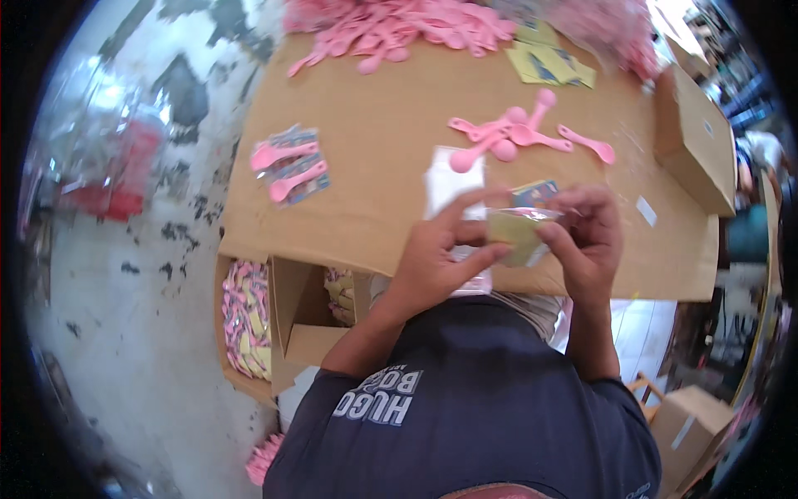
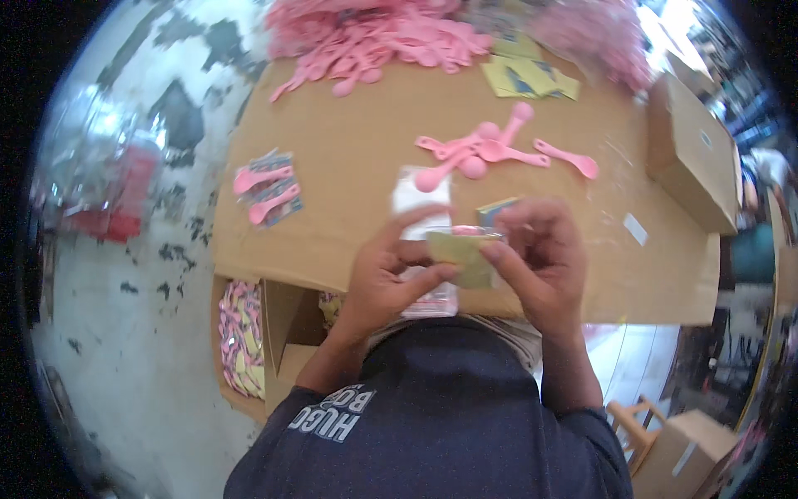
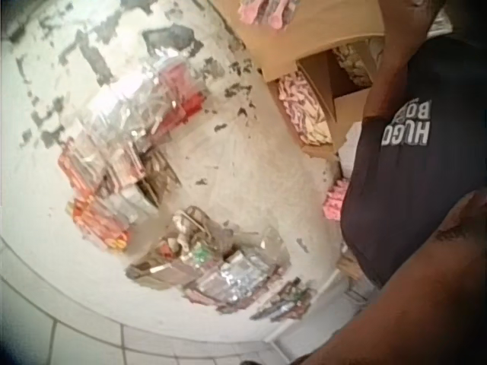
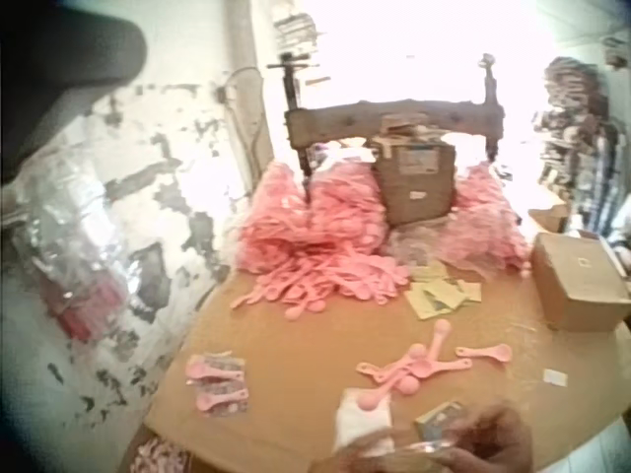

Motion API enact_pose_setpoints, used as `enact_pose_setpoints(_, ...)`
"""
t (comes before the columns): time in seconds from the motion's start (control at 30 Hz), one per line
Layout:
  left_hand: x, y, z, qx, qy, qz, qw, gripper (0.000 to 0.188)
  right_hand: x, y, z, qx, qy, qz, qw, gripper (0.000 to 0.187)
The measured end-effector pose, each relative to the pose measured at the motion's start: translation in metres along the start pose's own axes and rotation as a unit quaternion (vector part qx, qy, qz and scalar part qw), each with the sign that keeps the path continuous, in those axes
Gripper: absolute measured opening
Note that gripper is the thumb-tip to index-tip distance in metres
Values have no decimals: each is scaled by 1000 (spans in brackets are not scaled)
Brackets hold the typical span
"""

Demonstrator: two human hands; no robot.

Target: Packaging plastic spoons and character cards into small plastic bags at a workstation.

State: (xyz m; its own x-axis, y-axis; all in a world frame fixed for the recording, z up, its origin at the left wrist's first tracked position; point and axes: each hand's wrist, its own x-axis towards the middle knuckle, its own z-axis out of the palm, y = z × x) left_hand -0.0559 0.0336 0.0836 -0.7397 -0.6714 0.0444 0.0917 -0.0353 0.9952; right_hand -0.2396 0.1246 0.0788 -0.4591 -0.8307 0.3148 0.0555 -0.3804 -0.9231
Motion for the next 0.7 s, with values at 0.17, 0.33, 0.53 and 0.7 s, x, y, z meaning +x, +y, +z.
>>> enact_pose_setpoints(0.17, -8, 1, -10, 28, 12, 83, 996, 42, -1, 6, 3, -79, -54, -25, 995, 52)
enact_pose_setpoints(0.33, -5, 9, -44, 144, 193, 268, 933, 30, 0, 9, 1, -268, -42, -1, 962, 39)
enact_pose_setpoints(0.53, -18, 0, -137, 404, 368, 145, 825, 37, 10, -8, -24, -420, -22, -10, 907, 19)
enact_pose_setpoints(0.7, -36, -43, -188, 418, 336, 57, 842, 39, 7, -6, -49, -477, -11, 44, 878, 36)
